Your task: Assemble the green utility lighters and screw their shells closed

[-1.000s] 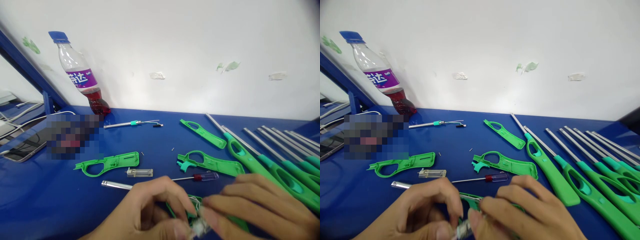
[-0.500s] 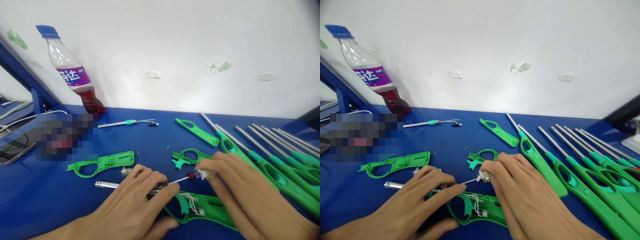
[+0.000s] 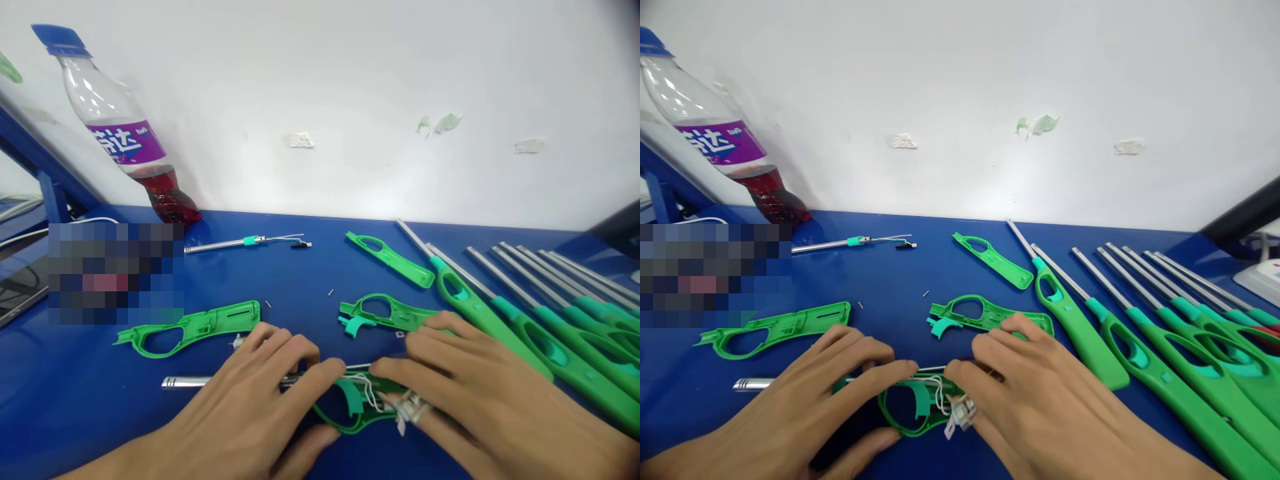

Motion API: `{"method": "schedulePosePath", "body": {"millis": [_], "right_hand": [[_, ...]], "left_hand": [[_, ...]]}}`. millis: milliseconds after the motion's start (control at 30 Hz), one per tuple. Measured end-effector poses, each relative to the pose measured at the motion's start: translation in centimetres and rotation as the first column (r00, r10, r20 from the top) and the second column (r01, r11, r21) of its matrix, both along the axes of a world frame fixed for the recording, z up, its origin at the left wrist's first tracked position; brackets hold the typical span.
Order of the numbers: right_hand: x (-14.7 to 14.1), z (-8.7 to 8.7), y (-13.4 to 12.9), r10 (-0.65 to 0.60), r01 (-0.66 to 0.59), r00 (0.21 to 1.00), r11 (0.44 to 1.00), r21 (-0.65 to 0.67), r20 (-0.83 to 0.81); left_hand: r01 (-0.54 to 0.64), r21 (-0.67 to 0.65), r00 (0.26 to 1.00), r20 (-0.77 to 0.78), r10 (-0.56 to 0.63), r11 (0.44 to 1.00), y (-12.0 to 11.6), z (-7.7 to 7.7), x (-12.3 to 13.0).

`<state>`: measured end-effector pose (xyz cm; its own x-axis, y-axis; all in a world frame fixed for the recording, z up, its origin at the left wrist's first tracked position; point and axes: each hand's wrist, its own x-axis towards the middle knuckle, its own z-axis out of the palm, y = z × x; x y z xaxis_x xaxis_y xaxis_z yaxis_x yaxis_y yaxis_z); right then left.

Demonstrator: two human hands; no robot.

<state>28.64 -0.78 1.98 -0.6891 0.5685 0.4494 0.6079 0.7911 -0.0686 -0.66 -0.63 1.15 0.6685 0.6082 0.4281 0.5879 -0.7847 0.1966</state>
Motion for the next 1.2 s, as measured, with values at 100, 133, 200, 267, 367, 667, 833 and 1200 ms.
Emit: {"method": "schedulePosePath", "body": {"millis": [100,133,200,267,367,667,833,1200], "right_hand": [[-0.6,0.7,0.8,0.034,-0.034,0.999,0.999,-0.021,0.005],[-0.7,0.8,0.9,0.042,-0.041,0.999,0.999,-0.028,0.003],[-0.7,0.7,0.8,0.06,-0.06,0.998,0.997,-0.043,-0.002],[-0.9,0.5,0.4,0.081,-0.081,0.997,0.995,-0.049,-0.012],[-1.4,0.4,-0.2,0.092,-0.092,0.996,0.996,-0.022,0.001],[-2.3,0.2,-0.5,0.081,-0.084,0.996,0.991,0.108,0.031],[-2.7,-0.5,-0.7,0.104,-0.105,0.994,0.993,0.046,0.008],[-2.4,-0.4,-1.1,-0.007,0.009,0.998,0.999,0.033,-0.06]], "left_hand": [[-0.012,0.004,1.0,-0.017,0.012,1.0,-0.4,-0.1,-0.4],[-0.008,0.006,1.0,-0.015,0.008,1.0,-0.5,-0.2,-0.5],[0.004,0.018,1.0,0.009,-0.005,1.0,-0.7,-0.6,-0.6],[0.02,0.069,0.997,0.069,-0.024,0.997,-0.8,-1.1,-0.6],[0.022,0.099,0.993,0.111,-0.033,0.995,-0.9,-1.1,-0.3],[0.047,0.069,0.993,0.107,-0.054,0.997,-0.7,0.3,1.0],[0.079,0.059,0.993,0.088,-0.084,0.995,-0.7,-0.3,1.1],[0.096,-0.017,0.991,0.09,-0.094,0.995,-0.7,0.2,1.0]]}}
